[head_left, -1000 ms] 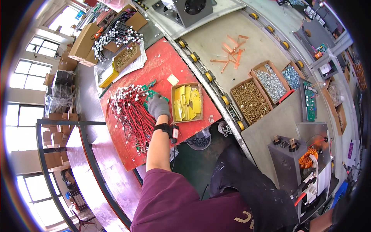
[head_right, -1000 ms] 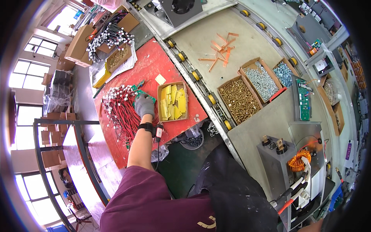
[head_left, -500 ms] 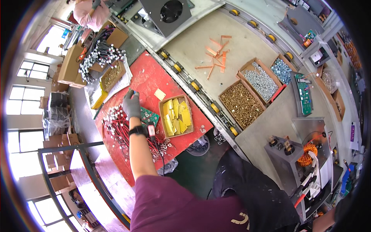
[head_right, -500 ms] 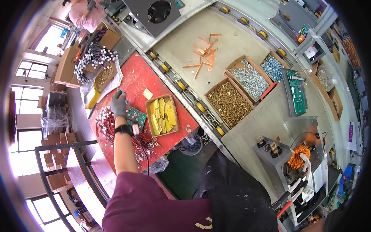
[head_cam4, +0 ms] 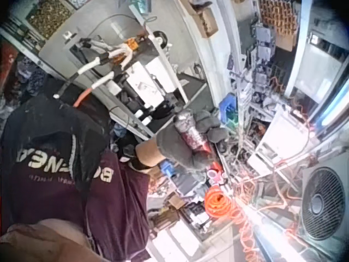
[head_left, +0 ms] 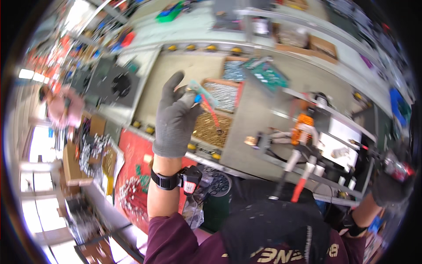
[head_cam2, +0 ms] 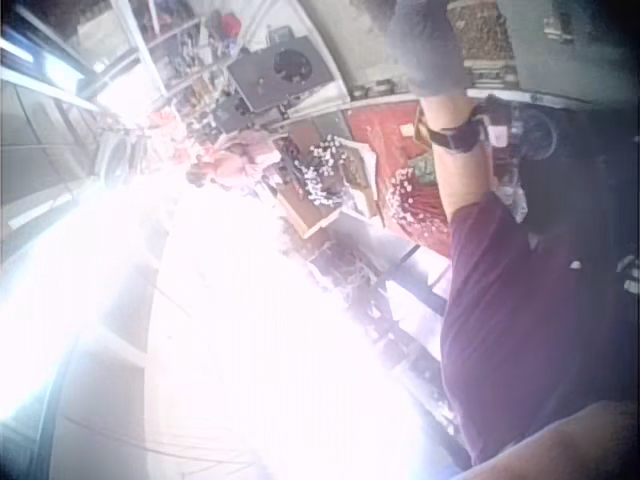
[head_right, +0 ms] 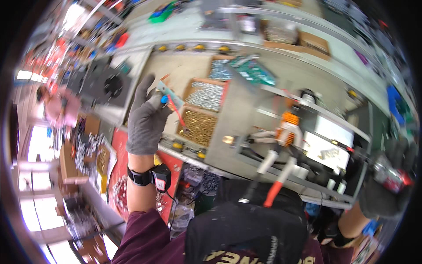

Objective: Assembling and wiring an industrial electronic chassis using an air screwdriver and various components.

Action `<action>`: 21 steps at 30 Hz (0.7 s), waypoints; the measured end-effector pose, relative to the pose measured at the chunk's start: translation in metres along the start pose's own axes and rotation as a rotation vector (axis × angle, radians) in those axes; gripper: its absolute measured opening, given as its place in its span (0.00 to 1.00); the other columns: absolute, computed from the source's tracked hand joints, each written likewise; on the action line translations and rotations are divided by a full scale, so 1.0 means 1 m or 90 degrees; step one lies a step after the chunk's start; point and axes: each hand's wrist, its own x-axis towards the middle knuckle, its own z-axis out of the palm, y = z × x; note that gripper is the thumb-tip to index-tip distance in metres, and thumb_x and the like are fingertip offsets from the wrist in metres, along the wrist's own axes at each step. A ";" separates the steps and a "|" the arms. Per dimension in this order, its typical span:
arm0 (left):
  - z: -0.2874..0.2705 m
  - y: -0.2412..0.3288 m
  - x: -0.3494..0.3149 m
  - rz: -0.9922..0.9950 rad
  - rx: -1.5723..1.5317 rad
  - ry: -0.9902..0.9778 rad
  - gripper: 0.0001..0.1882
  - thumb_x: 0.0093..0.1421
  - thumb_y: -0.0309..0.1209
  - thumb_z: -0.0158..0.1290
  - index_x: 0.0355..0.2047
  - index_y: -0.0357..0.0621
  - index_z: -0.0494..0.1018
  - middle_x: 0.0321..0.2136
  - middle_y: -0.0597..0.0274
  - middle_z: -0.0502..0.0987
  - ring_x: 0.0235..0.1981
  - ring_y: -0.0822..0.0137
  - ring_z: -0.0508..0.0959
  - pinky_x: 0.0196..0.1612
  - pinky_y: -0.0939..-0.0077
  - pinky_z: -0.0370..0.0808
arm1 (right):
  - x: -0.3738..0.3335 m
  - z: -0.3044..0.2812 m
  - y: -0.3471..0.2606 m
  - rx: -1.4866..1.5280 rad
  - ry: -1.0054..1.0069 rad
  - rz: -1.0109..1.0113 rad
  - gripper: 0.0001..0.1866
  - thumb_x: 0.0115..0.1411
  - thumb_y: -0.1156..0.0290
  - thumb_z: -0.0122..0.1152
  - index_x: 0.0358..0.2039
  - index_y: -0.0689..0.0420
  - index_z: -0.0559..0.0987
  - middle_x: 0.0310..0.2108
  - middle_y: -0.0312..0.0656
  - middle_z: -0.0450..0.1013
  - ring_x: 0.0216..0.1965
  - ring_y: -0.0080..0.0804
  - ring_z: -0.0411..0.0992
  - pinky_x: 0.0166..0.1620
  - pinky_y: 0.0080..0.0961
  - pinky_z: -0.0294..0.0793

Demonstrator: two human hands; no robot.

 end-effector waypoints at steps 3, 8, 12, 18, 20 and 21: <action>0.114 -0.027 0.022 -0.124 0.147 -0.205 0.27 0.58 0.22 0.45 0.59 0.35 0.55 0.40 0.58 0.69 0.41 0.69 0.72 0.42 0.76 0.74 | -0.027 -0.019 -0.023 0.129 0.019 -0.001 0.35 0.55 0.53 0.53 0.55 0.64 0.59 0.53 0.52 0.58 0.53 0.46 0.54 0.51 0.37 0.57; 0.258 -0.093 0.007 -0.219 0.204 -0.377 0.20 0.56 0.20 0.51 0.51 0.35 0.66 0.39 0.59 0.70 0.37 0.70 0.74 0.40 0.77 0.75 | -0.040 -0.058 -0.050 0.147 -0.066 -0.090 0.34 0.54 0.52 0.55 0.54 0.60 0.60 0.52 0.46 0.58 0.52 0.42 0.54 0.51 0.36 0.54; 0.310 -0.127 -0.005 0.064 0.508 -0.534 0.11 0.51 0.28 0.61 0.31 0.32 0.74 0.38 0.54 0.71 0.31 0.66 0.75 0.34 0.76 0.73 | -0.053 -0.082 -0.057 0.042 0.217 -0.148 0.18 0.52 0.58 0.59 0.39 0.50 0.67 0.28 0.33 0.56 0.28 0.26 0.52 0.33 0.25 0.52; 0.332 -0.149 -0.016 -0.101 0.296 -0.484 0.11 0.51 0.28 0.61 0.29 0.31 0.74 0.39 0.53 0.72 0.30 0.65 0.75 0.32 0.77 0.73 | -0.055 -0.121 -0.047 0.006 0.181 -0.139 0.16 0.52 0.59 0.59 0.38 0.50 0.67 0.26 0.34 0.54 0.27 0.26 0.53 0.30 0.25 0.53; 0.335 -0.153 -0.018 -0.142 0.282 -0.437 0.11 0.51 0.28 0.61 0.29 0.31 0.74 0.38 0.53 0.72 0.30 0.65 0.75 0.32 0.77 0.73 | -0.053 -0.126 -0.039 0.026 0.200 -0.132 0.17 0.52 0.59 0.58 0.38 0.51 0.67 0.26 0.34 0.55 0.26 0.27 0.54 0.30 0.25 0.54; 0.335 -0.154 -0.018 -0.157 0.278 -0.419 0.11 0.51 0.28 0.61 0.29 0.31 0.74 0.37 0.53 0.72 0.30 0.65 0.75 0.32 0.76 0.73 | -0.052 -0.128 -0.036 0.030 0.193 -0.125 0.17 0.52 0.58 0.58 0.38 0.51 0.67 0.26 0.35 0.56 0.26 0.27 0.55 0.30 0.25 0.55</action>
